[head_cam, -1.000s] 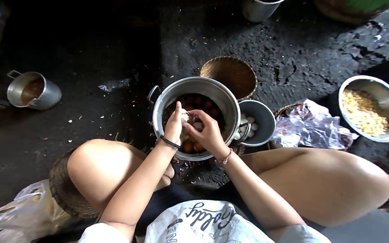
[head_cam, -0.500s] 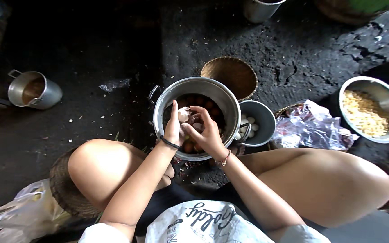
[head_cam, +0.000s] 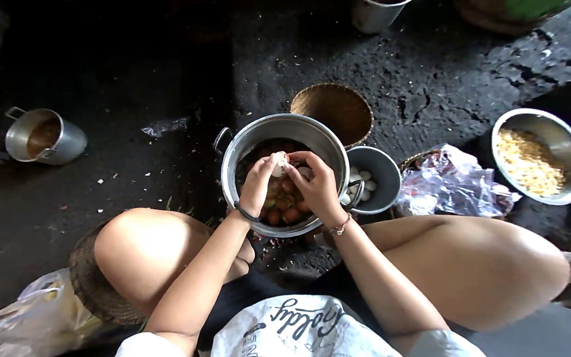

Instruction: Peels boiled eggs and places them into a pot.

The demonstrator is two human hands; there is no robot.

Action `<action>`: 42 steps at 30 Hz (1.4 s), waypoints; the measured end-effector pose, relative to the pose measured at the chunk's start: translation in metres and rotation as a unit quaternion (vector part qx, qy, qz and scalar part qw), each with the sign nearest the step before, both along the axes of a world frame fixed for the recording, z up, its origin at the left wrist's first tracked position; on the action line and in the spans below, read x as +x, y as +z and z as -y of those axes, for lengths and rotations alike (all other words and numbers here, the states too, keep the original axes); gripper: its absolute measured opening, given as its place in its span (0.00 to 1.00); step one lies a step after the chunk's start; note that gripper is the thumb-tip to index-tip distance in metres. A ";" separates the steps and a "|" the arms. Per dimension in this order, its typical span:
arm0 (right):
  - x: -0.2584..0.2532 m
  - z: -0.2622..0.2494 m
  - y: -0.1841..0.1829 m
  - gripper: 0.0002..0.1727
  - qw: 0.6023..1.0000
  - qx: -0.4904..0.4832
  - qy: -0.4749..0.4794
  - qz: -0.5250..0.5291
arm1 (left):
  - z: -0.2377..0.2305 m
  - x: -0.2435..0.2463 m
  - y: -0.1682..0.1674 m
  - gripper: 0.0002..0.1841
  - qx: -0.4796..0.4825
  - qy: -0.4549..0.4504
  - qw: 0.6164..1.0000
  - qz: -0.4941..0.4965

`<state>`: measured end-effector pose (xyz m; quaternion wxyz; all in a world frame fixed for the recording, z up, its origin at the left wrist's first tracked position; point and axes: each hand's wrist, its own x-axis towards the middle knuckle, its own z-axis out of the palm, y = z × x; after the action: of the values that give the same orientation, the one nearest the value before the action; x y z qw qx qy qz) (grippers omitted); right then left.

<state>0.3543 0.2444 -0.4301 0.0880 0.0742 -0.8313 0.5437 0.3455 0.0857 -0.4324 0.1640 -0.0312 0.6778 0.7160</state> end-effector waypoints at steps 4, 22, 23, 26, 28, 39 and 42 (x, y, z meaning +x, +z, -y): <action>0.000 0.000 0.000 0.15 1.000 0.016 -0.010 -0.011 | -0.003 0.001 -0.001 0.26 -0.062 -0.014 0.995 -0.072; 0.005 0.009 0.001 0.15 0.999 0.040 -0.008 -0.034 | -0.005 0.003 -0.004 0.23 -0.035 -0.016 0.998 -0.055; 0.005 0.009 0.001 0.15 0.999 0.040 -0.011 -0.031 | -0.004 0.004 -0.004 0.23 -0.031 -0.018 0.998 -0.051; 0.006 0.009 0.001 0.14 0.999 0.032 -0.016 -0.017 | -0.004 0.004 -0.003 0.23 -0.035 -0.018 0.998 -0.053; 0.007 0.008 0.001 0.13 1.000 0.022 -0.019 -0.008 | -0.003 0.004 -0.003 0.24 -0.044 -0.018 0.997 -0.058; 0.001 0.002 0.001 0.20 0.999 0.023 0.036 -0.028 | 0.002 0.003 -0.004 0.31 0.001 -0.026 0.999 0.030; 0.002 0.003 0.002 0.16 0.999 0.036 0.025 -0.030 | 0.000 0.003 -0.005 0.29 0.000 -0.026 0.999 0.029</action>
<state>0.3566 0.2416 -0.4280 0.0967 0.1143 -0.8454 0.5127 0.3489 0.0856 -0.4375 0.2025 -0.0342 0.6735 0.7101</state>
